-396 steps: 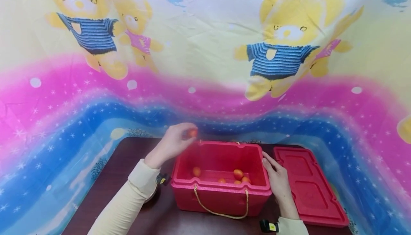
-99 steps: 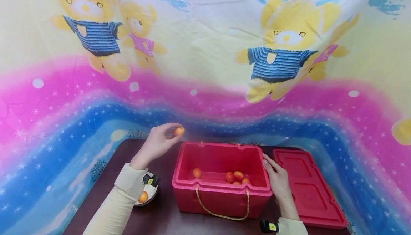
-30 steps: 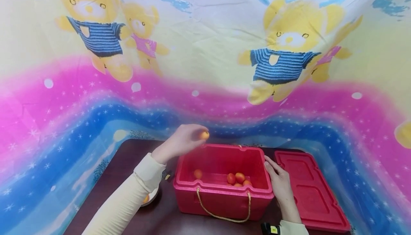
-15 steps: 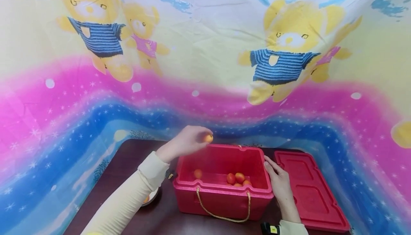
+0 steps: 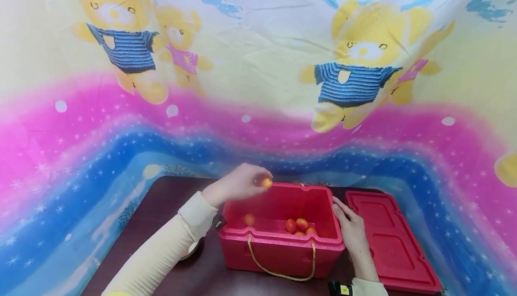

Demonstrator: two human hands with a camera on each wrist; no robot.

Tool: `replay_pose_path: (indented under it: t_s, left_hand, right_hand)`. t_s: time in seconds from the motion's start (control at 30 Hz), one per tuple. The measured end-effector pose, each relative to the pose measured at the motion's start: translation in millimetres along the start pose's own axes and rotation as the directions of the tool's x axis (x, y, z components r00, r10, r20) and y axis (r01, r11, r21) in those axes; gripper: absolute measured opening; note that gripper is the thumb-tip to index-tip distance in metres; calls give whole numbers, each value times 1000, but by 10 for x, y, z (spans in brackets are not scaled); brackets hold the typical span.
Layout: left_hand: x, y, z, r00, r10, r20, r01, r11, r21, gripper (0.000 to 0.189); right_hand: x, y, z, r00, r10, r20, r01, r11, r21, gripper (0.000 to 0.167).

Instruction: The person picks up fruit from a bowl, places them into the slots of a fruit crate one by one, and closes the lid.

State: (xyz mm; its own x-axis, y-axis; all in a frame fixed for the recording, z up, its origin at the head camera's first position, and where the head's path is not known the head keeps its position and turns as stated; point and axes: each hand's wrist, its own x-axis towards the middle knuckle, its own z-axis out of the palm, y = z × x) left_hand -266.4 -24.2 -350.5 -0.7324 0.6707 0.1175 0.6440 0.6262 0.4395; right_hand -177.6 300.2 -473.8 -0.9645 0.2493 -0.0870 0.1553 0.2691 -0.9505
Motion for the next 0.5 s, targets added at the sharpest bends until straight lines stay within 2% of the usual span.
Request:
replay_pose_path:
  t_s: [0.2,0.5]
  left_hand:
    - [1,-1,47,999,-16,51,17,1000,-19,41]
    - [-23,5,75,997,-24,79,28,998,-49,43]
  right_hand:
    - [-5,10,5,1000,-9,-7,9,1000,-4,70]
    - [10,12,10,1000,-14,-16,14,1000,13,71]
